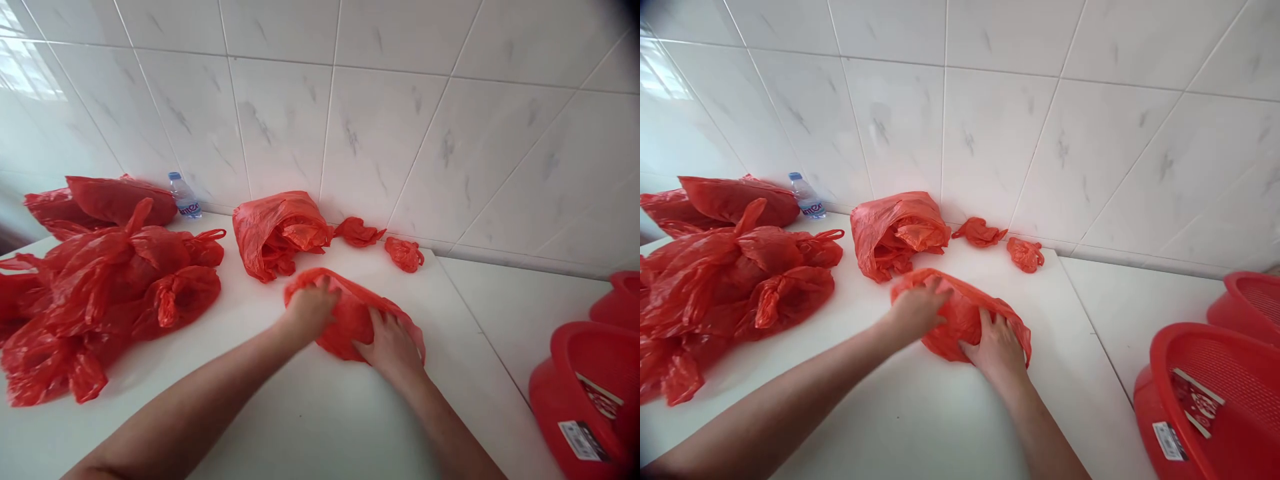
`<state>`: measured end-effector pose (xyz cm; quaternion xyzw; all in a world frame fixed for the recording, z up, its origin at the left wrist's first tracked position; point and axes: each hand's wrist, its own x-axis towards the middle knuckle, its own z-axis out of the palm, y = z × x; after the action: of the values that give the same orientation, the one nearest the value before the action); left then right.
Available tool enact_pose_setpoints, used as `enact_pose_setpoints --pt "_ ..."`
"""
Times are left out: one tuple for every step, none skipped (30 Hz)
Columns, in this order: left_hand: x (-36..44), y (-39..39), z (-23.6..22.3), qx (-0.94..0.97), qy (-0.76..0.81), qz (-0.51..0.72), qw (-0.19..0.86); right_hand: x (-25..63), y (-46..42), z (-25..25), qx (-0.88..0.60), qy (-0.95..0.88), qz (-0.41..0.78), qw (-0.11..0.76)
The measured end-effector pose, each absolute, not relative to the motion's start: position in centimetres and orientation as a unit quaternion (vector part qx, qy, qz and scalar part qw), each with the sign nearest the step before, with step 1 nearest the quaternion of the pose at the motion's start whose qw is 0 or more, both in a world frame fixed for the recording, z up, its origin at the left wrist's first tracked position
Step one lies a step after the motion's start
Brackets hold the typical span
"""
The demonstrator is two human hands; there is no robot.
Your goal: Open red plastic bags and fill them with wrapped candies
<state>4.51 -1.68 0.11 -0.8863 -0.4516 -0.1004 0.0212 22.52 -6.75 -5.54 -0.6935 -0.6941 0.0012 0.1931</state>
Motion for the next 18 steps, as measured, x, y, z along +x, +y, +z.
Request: enact_pose_setpoints --pt "3.8 0.0 0.0 -0.874 -0.475 -0.099 0.029 22.7 -6.7 -5.6 -0.691 -0.695 0.014 0.198" --pt "3.1 1.3 0.0 -0.868 -0.486 -0.098 0.036 22.9 -6.6 -5.7 -0.688 -0.695 0.023 0.205" --pt "2.5 2.2 0.1 -0.863 -0.493 -0.099 0.045 23.0 -6.6 -5.7 -0.686 -0.695 0.025 0.216" --pt "2.1 2.5 0.3 -0.862 -0.493 -0.102 0.055 23.1 -6.5 -5.6 -0.683 -0.693 0.018 0.231" --pt "1.9 2.4 0.5 -0.863 -0.489 -0.106 0.065 23.1 -6.4 -5.6 -0.679 -0.69 0.003 0.25" --pt "2.0 1.9 0.7 -0.867 -0.479 -0.111 0.075 23.1 -6.3 -5.6 -0.672 -0.688 -0.019 0.273" --pt "2.3 1.1 0.9 -0.874 -0.464 -0.115 0.083 23.1 -6.1 -5.6 -0.662 -0.687 -0.043 0.297" --pt "2.7 0.3 1.1 -0.885 -0.443 -0.118 0.086 23.1 -6.0 -5.7 -0.648 -0.689 -0.066 0.317" --pt "3.2 -0.5 1.2 -0.897 -0.416 -0.118 0.085 23.1 -5.9 -5.8 -0.635 -0.693 -0.086 0.331" --pt "3.6 -1.1 1.2 -0.91 -0.389 -0.117 0.081 23.2 -5.8 -5.9 -0.624 -0.7 -0.1 0.332" --pt "4.0 -1.5 1.1 -0.921 -0.365 -0.115 0.076 23.2 -5.7 -6.1 -0.621 -0.707 -0.109 0.32" --pt "4.1 -1.6 0.9 -0.927 -0.35 -0.115 0.073 23.4 -5.7 -6.2 -0.629 -0.711 -0.109 0.295" --pt "4.1 -1.4 0.7 -0.928 -0.348 -0.117 0.073 23.5 -5.7 -6.3 -0.645 -0.709 -0.1 0.267" --pt "3.8 -1.0 0.4 -0.924 -0.356 -0.12 0.075 23.7 -5.8 -6.4 -0.663 -0.705 -0.082 0.239" --pt "3.3 -0.4 0.1 -0.917 -0.371 -0.123 0.078 23.9 -5.9 -6.4 -0.679 -0.699 -0.058 0.218" --pt "2.8 0.2 -0.1 -0.91 -0.385 -0.127 0.081 24.2 -5.9 -6.3 -0.692 -0.691 -0.034 0.205" --pt "2.1 0.7 -0.3 -0.906 -0.394 -0.13 0.082 24.4 -6.0 -6.3 -0.701 -0.685 -0.012 0.201" --pt "1.5 1.0 -0.3 -0.906 -0.394 -0.134 0.082 24.6 -6.0 -6.1 -0.705 -0.68 0.003 0.201"
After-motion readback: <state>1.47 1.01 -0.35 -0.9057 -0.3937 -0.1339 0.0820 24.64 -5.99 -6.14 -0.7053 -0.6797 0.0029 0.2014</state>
